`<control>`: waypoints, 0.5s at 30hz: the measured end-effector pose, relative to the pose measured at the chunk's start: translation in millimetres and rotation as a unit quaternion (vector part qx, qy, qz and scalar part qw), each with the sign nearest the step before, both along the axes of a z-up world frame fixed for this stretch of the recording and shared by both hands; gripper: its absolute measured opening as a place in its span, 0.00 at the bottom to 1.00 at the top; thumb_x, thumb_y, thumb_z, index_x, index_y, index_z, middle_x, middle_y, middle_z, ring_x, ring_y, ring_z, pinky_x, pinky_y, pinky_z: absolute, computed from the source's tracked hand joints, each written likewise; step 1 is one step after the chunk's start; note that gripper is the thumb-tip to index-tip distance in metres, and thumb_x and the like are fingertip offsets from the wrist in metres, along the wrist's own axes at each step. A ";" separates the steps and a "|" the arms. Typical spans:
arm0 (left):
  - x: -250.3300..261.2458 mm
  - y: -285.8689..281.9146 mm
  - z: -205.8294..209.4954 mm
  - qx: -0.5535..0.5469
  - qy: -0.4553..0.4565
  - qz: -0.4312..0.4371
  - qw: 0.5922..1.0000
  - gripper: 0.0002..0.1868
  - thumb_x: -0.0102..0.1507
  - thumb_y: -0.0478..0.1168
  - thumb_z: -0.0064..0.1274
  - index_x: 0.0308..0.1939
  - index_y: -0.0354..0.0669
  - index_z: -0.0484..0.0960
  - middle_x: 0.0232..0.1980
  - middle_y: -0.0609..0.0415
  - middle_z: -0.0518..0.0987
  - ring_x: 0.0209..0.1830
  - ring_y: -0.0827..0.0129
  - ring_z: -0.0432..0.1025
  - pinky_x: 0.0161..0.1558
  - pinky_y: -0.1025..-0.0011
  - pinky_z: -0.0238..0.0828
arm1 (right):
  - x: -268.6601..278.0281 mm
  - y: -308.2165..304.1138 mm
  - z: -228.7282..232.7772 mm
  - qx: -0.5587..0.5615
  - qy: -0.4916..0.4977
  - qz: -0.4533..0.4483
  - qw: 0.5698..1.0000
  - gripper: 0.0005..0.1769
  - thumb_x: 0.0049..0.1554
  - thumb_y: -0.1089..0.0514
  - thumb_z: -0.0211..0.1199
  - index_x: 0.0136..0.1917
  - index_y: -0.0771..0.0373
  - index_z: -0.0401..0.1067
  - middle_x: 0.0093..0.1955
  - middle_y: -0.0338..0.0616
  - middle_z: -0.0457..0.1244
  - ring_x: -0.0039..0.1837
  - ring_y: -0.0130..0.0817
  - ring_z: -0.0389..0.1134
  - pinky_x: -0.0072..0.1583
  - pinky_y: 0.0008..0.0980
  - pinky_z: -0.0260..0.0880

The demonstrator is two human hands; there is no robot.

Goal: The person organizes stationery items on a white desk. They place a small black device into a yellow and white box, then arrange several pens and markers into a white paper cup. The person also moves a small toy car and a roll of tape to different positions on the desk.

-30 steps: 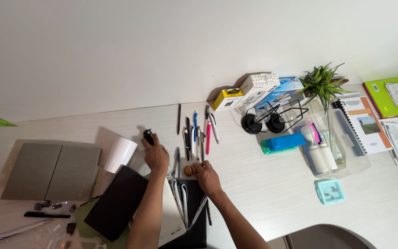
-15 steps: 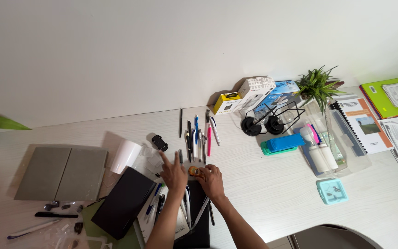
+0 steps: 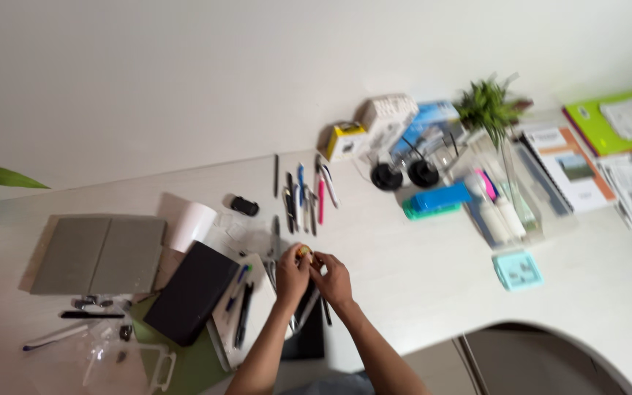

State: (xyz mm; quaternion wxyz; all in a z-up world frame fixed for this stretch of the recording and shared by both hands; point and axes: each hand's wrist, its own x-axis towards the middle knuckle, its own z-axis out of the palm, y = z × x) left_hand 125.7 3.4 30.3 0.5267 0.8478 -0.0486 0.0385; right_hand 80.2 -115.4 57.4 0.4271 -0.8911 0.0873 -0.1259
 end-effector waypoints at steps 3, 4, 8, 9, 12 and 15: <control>-11.5 -10.5 1.5 -0.069 0.088 0.011 0.994 0.21 0.63 0.44 0.61 0.58 0.40 0.79 0.47 0.47 0.85 0.45 0.60 0.82 0.48 0.65 0.78 | -18.3 -14.6 -2.1 0.025 -0.003 0.011 1.000 0.26 0.54 0.53 0.72 0.61 0.67 0.73 0.48 0.51 0.72 0.48 0.44 0.75 0.51 0.38 0.75; -13.7 -14.6 2.7 -0.072 0.106 0.019 0.992 0.22 0.63 0.44 0.61 0.58 0.39 0.79 0.46 0.47 0.85 0.44 0.62 0.81 0.46 0.66 0.78 | -21.4 -20.9 -1.0 0.037 -0.002 0.014 0.999 0.28 0.54 0.51 0.72 0.62 0.68 0.71 0.49 0.51 0.72 0.49 0.43 0.74 0.50 0.38 0.74; -28.6 -39.9 -3.8 -0.143 0.169 0.035 0.975 0.23 0.64 0.43 0.61 0.59 0.36 0.77 0.45 0.47 0.85 0.40 0.68 0.80 0.40 0.69 0.79 | -46.0 -55.7 1.0 0.064 -0.018 0.039 0.997 0.29 0.54 0.48 0.73 0.60 0.67 0.69 0.51 0.50 0.72 0.50 0.41 0.74 0.47 0.38 0.74; -32.3 -50.2 -6.6 -0.176 0.179 0.036 0.967 0.23 0.65 0.42 0.61 0.60 0.34 0.76 0.45 0.47 0.85 0.39 0.70 0.80 0.38 0.70 0.80 | -52.7 -66.3 1.2 0.065 -0.029 0.048 0.996 0.28 0.54 0.47 0.73 0.59 0.67 0.69 0.51 0.50 0.72 0.50 0.40 0.74 0.47 0.38 0.74; -43.1 -90.2 -9.8 -0.222 0.194 0.042 0.955 0.24 0.63 0.41 0.60 0.60 0.32 0.76 0.48 0.43 0.82 0.40 0.68 0.80 0.34 0.70 0.83 | -68.0 -104.7 4.7 0.072 0.005 0.059 0.996 0.23 0.57 0.49 0.71 0.59 0.64 0.72 0.50 0.48 0.72 0.49 0.39 0.74 0.48 0.35 0.75; -56.1 -137.1 -10.4 -0.192 0.239 0.033 0.951 0.25 0.63 0.43 0.59 0.62 0.35 0.75 0.51 0.43 0.82 0.43 0.65 0.81 0.36 0.70 0.85 | -82.1 -149.6 5.9 0.068 -0.013 0.042 0.997 0.23 0.55 0.51 0.71 0.59 0.65 0.71 0.50 0.47 0.70 0.49 0.38 0.74 0.46 0.35 0.74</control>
